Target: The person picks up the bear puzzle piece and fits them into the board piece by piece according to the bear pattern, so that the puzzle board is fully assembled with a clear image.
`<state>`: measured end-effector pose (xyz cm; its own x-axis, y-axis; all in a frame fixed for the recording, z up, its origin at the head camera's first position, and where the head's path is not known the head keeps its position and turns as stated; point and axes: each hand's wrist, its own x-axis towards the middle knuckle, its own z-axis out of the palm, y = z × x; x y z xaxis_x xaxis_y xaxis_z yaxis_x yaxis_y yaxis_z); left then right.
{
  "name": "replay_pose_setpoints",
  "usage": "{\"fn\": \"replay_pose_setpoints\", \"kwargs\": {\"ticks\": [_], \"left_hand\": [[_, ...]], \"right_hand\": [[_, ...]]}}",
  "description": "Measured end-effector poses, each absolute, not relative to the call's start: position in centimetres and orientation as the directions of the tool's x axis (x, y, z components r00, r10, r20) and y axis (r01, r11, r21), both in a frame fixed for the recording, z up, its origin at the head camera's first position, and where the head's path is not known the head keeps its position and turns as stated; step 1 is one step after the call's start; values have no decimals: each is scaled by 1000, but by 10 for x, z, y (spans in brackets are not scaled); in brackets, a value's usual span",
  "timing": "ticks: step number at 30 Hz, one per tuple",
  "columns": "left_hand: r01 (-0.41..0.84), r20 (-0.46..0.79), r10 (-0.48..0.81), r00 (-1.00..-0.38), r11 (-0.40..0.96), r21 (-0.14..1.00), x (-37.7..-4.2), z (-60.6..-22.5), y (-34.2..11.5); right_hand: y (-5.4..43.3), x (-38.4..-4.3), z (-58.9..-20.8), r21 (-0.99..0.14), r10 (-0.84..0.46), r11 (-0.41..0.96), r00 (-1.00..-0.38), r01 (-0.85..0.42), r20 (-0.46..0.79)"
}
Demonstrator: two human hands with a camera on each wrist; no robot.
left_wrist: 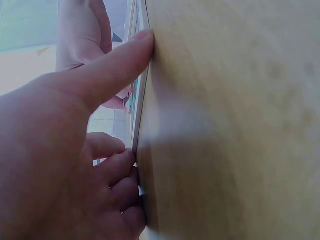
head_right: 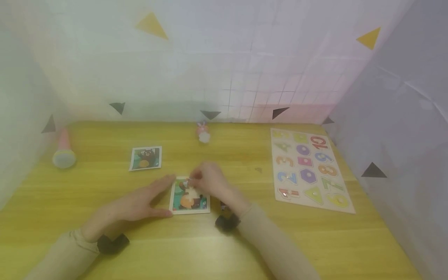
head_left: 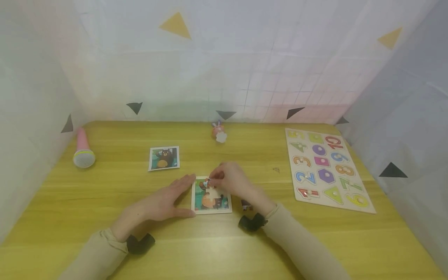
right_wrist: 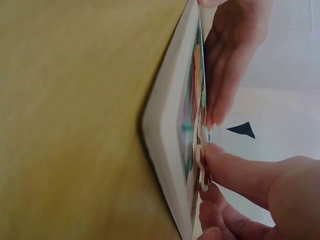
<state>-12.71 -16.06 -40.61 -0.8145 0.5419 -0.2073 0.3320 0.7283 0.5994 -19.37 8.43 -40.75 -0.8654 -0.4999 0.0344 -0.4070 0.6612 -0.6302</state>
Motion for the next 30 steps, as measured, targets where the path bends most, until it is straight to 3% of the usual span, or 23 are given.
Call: {"fn": "replay_pose_setpoints", "kwargs": {"ticks": [19, 30], "left_hand": [[326, -217, 536, -816, 736, 593, -126, -405, -160], [349, -199, 555, -807, 721, 599, -127, -407, -160]], "right_hand": [[82, -189, -411, -628, -521, 651, -853, -426, 38], [87, -189, -413, -615, -613, 580, -783, -534, 101]]}}
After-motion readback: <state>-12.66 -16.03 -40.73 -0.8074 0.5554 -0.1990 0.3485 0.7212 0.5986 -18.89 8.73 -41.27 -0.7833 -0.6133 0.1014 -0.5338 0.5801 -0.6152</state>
